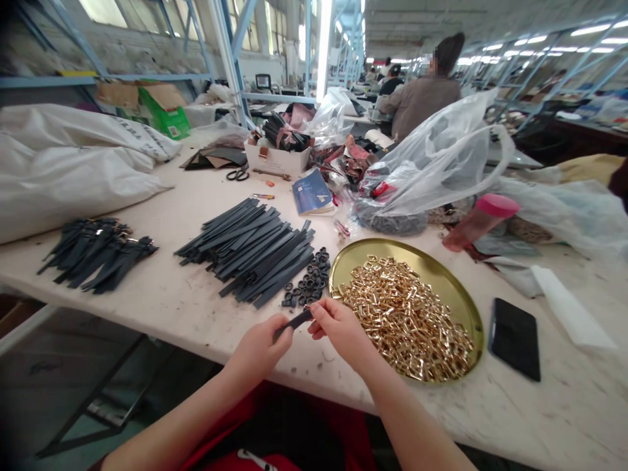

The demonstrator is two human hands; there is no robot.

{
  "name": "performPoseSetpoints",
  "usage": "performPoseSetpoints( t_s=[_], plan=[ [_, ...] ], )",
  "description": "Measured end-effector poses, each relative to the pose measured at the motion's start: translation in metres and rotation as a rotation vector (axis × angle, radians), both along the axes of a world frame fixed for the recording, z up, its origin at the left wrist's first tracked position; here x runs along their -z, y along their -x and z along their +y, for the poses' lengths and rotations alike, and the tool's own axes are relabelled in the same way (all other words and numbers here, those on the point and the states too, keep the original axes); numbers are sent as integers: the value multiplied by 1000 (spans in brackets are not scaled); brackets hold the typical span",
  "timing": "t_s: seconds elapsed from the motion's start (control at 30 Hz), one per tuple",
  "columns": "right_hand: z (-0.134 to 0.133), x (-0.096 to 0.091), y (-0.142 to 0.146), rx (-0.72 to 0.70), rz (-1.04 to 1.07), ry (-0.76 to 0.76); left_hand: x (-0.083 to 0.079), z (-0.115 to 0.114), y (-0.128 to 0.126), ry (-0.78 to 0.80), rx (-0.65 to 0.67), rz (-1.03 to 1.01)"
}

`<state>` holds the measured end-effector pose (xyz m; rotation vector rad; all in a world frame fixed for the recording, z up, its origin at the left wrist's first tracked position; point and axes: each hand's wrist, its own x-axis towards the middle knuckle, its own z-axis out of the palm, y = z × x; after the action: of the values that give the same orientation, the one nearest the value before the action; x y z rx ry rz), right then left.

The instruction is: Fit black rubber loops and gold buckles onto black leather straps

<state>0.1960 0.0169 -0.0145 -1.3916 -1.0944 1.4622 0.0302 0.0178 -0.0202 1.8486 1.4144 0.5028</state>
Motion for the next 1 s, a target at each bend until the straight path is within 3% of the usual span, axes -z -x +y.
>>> performPoseSetpoints(
  t_s=[0.17, 0.37, 0.6, 0.77, 0.9, 1.0],
  plan=[
    [-5, 6, 0, -2, 174, 109, 5, 1, 3, 65, 8, 0],
    [-11, 17, 2, 97, 267, 150, 3, 1, 4, 201, 18, -62],
    [-19, 24, 7, 54, 411, 161, 2, -6, 10, 328, 16, -129],
    [-26, 25, 19, 117, 315, 61, -3, -11, 11, 328, 42, -160],
    [-32, 22, 30, 124, 228, -4, -7, -16, 10, 241, 100, -245],
    [-35, 21, 31, 157, 218, -16, -9, -20, 13, 306, 121, -286]
  ],
)
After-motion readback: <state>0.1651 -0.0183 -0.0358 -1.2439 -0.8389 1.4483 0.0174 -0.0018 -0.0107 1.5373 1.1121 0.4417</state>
